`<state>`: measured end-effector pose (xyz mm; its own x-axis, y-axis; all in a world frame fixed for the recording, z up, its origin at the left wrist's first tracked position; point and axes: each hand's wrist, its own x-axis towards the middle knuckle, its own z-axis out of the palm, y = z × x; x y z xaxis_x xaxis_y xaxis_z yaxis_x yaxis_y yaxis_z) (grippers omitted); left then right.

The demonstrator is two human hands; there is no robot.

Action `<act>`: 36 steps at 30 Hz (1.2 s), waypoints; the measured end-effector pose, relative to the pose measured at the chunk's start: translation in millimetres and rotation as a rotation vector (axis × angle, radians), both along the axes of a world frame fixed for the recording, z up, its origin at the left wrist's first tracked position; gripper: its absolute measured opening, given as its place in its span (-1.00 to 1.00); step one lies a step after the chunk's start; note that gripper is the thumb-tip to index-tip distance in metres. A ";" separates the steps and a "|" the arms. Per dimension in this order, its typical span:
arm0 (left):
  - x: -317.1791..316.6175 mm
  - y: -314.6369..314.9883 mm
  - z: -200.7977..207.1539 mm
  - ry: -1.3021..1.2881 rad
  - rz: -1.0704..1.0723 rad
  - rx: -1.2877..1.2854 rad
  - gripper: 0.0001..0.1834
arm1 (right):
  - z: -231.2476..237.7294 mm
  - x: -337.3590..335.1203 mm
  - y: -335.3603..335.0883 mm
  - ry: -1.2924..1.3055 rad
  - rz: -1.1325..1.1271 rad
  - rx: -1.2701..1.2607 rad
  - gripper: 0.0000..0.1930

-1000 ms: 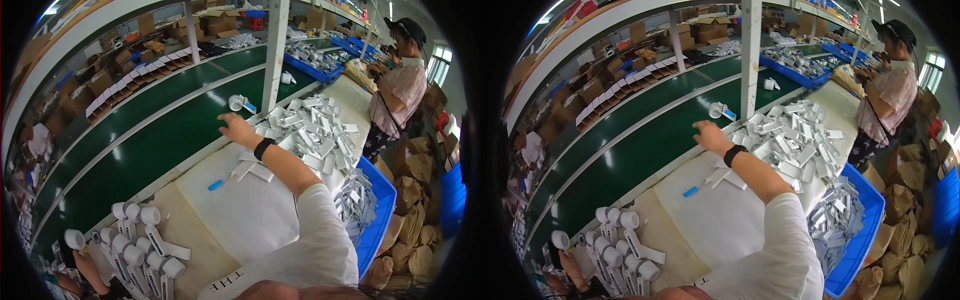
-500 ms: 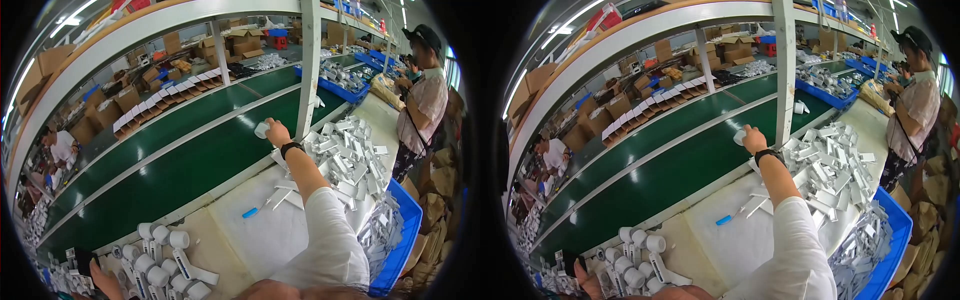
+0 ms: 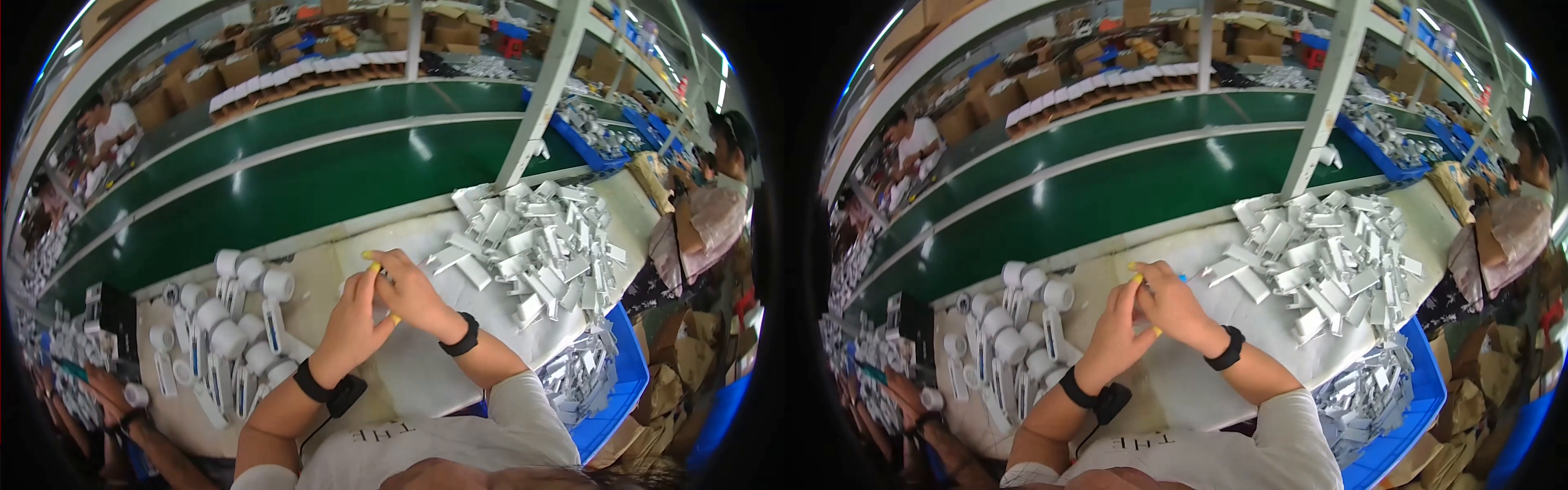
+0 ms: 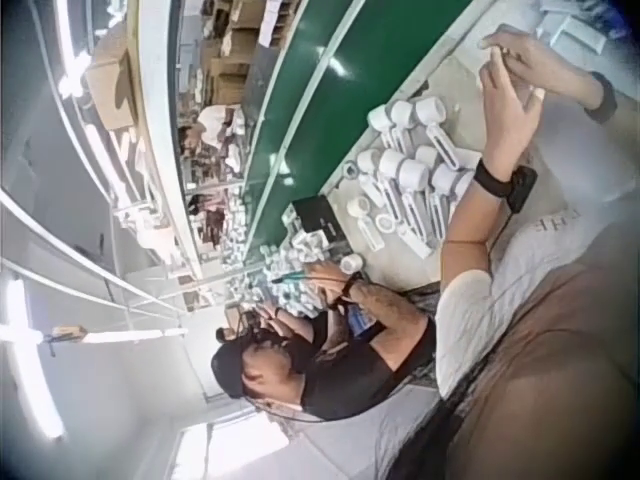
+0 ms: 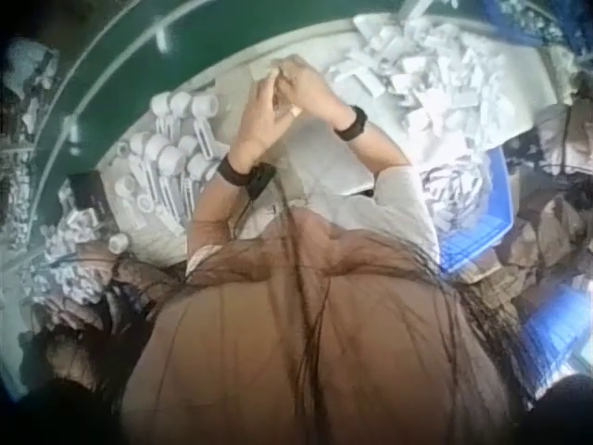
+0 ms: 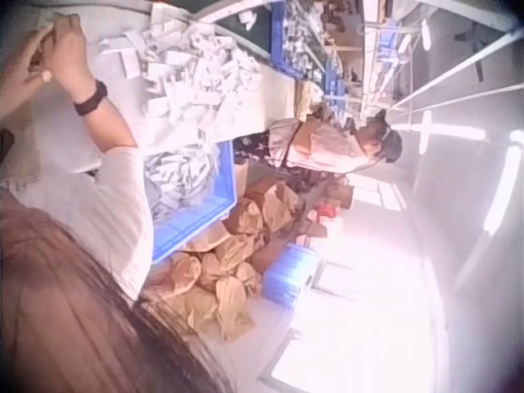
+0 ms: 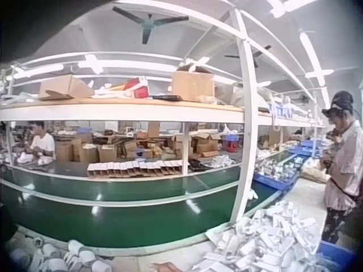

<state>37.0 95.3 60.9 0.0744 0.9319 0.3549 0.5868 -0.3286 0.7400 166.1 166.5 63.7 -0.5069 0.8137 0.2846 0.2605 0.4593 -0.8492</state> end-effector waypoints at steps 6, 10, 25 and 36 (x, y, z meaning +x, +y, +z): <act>-3.0 -20.6 -22.3 0.044 0.132 -0.022 -0.31 | 2.8 23.4 -35.1 0.233 0.285 -0.582 -0.36; -19.0 -23.4 -39.5 -0.782 -0.043 -0.249 -0.49 | 14.0 38.1 -26.8 -0.005 0.448 -0.428 -0.34; -31.9 -26.8 -6.7 -1.448 -0.226 -0.555 -0.50 | -33.0 47.3 -38.8 0.395 0.351 -1.042 -0.16; -18.6 -32.0 -5.5 -1.233 -0.144 -0.441 -0.63 | -40.5 57.8 -51.8 0.607 0.463 -1.450 -0.33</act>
